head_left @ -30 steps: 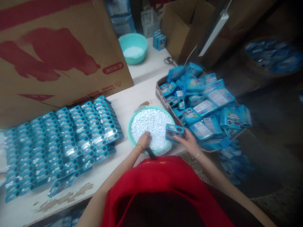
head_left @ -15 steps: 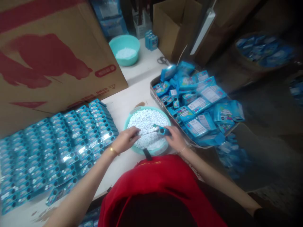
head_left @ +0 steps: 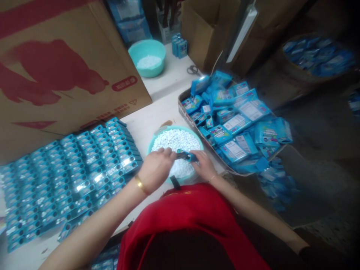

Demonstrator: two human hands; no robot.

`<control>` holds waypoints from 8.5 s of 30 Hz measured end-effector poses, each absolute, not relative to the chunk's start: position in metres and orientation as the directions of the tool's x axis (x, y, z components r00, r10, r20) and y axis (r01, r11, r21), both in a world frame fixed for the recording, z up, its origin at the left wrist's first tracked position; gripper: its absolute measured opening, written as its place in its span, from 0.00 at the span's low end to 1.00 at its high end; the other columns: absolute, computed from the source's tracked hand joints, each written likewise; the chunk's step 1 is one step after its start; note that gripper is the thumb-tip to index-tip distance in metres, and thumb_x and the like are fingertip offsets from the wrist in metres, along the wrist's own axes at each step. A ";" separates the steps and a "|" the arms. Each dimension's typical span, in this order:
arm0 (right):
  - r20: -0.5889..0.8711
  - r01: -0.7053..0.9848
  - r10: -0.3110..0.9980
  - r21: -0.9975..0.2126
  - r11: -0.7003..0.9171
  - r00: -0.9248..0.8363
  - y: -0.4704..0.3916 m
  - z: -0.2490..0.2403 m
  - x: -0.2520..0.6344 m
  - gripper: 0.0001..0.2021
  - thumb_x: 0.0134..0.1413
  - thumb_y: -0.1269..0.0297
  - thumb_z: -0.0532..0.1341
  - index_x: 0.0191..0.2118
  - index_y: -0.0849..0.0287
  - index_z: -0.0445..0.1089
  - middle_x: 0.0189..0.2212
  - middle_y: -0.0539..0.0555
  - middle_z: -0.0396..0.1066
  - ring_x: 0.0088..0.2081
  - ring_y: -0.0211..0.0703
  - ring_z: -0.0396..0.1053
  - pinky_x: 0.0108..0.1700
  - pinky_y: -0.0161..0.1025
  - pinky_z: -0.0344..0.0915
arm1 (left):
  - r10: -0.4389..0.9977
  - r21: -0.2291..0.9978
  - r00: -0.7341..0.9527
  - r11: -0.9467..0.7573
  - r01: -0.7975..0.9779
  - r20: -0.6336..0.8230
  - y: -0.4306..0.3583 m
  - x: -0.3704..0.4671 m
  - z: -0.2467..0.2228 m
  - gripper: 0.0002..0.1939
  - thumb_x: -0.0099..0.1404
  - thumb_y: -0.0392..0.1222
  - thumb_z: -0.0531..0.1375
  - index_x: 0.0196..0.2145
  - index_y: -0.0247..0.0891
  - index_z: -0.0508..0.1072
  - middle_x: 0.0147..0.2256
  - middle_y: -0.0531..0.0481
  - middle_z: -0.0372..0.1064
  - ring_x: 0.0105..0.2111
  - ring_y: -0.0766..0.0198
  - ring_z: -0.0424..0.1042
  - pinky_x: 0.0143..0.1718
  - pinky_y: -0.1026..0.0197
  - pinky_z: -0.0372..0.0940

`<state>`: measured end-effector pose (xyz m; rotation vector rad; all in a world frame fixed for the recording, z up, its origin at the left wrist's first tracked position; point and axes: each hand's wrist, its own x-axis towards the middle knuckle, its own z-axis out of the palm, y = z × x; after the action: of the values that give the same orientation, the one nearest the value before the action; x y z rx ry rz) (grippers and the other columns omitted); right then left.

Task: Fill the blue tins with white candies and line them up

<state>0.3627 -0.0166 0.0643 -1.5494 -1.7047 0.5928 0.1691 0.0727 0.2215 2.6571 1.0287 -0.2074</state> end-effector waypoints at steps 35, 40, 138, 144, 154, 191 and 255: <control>0.222 0.683 0.975 -0.712 0.164 -0.002 -0.012 0.064 0.360 0.22 0.52 0.73 0.55 0.54 0.57 0.64 0.48 0.58 0.70 0.51 0.53 0.64 0.54 0.53 0.65 | 0.549 0.166 0.764 -0.765 0.623 -0.339 0.086 0.159 0.203 0.09 0.68 0.37 0.50 0.37 0.36 0.69 0.34 0.44 0.68 0.33 0.58 0.68 0.30 0.60 0.62; 0.232 0.672 0.973 -0.721 0.171 0.002 -0.013 0.059 0.360 0.21 0.53 0.72 0.56 0.54 0.57 0.64 0.48 0.58 0.70 0.50 0.53 0.65 0.53 0.53 0.65 | 0.544 0.012 0.744 -0.804 0.594 -0.389 0.073 0.182 0.234 0.11 0.66 0.30 0.48 0.36 0.34 0.70 0.32 0.43 0.67 0.32 0.57 0.67 0.29 0.58 0.62; 0.164 0.547 0.943 -0.837 -0.023 0.291 -0.018 0.049 0.383 0.20 0.57 0.59 0.59 0.54 0.55 0.62 0.48 0.59 0.70 0.50 0.51 0.67 0.53 0.50 0.65 | 0.727 0.451 0.523 -0.323 0.832 -0.445 0.071 0.146 0.016 0.11 0.65 0.40 0.51 0.41 0.37 0.69 0.41 0.41 0.71 0.41 0.55 0.69 0.45 0.53 0.63; 0.137 0.503 0.923 -0.862 -0.068 0.359 -0.021 0.049 0.387 0.21 0.55 0.56 0.61 0.54 0.57 0.62 0.49 0.61 0.69 0.51 0.51 0.67 0.54 0.50 0.64 | 0.719 0.581 0.573 -0.288 0.761 -0.394 0.070 0.124 0.028 0.12 0.66 0.45 0.53 0.44 0.38 0.68 0.38 0.48 0.70 0.38 0.62 0.69 0.43 0.58 0.65; 0.206 0.630 0.966 -0.774 0.062 0.157 -0.016 0.057 0.374 0.18 0.56 0.65 0.57 0.54 0.56 0.64 0.47 0.59 0.70 0.50 0.53 0.66 0.52 0.52 0.65 | 0.651 0.657 0.736 -0.475 0.586 -0.185 0.086 0.112 0.146 0.11 0.68 0.45 0.52 0.45 0.39 0.67 0.39 0.47 0.70 0.38 0.63 0.69 0.42 0.60 0.65; -0.195 0.933 0.973 -0.312 -0.178 0.120 0.062 0.080 0.462 0.31 0.60 0.47 0.49 0.61 0.64 0.58 0.46 0.66 0.72 0.44 0.57 0.70 0.43 0.48 0.65 | 0.985 0.404 0.174 -0.155 0.902 -0.010 0.030 -0.005 0.125 0.13 0.60 0.50 0.59 0.37 0.38 0.68 0.29 0.52 0.61 0.30 0.62 0.62 0.34 0.60 0.61; -0.166 0.264 0.985 -0.949 -0.173 0.046 -0.032 0.086 0.375 0.23 0.50 0.52 0.64 0.50 0.57 0.64 0.43 0.55 0.72 0.46 0.49 0.70 0.52 0.46 0.65 | 0.823 0.705 0.556 -0.323 0.631 -0.121 0.070 0.112 0.070 0.14 0.66 0.47 0.54 0.43 0.35 0.69 0.36 0.46 0.69 0.35 0.62 0.69 0.41 0.57 0.65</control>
<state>0.3748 -0.0323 0.0862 -1.5498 -1.3021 1.1784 0.1118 0.0704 0.0700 2.0641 1.1641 0.3368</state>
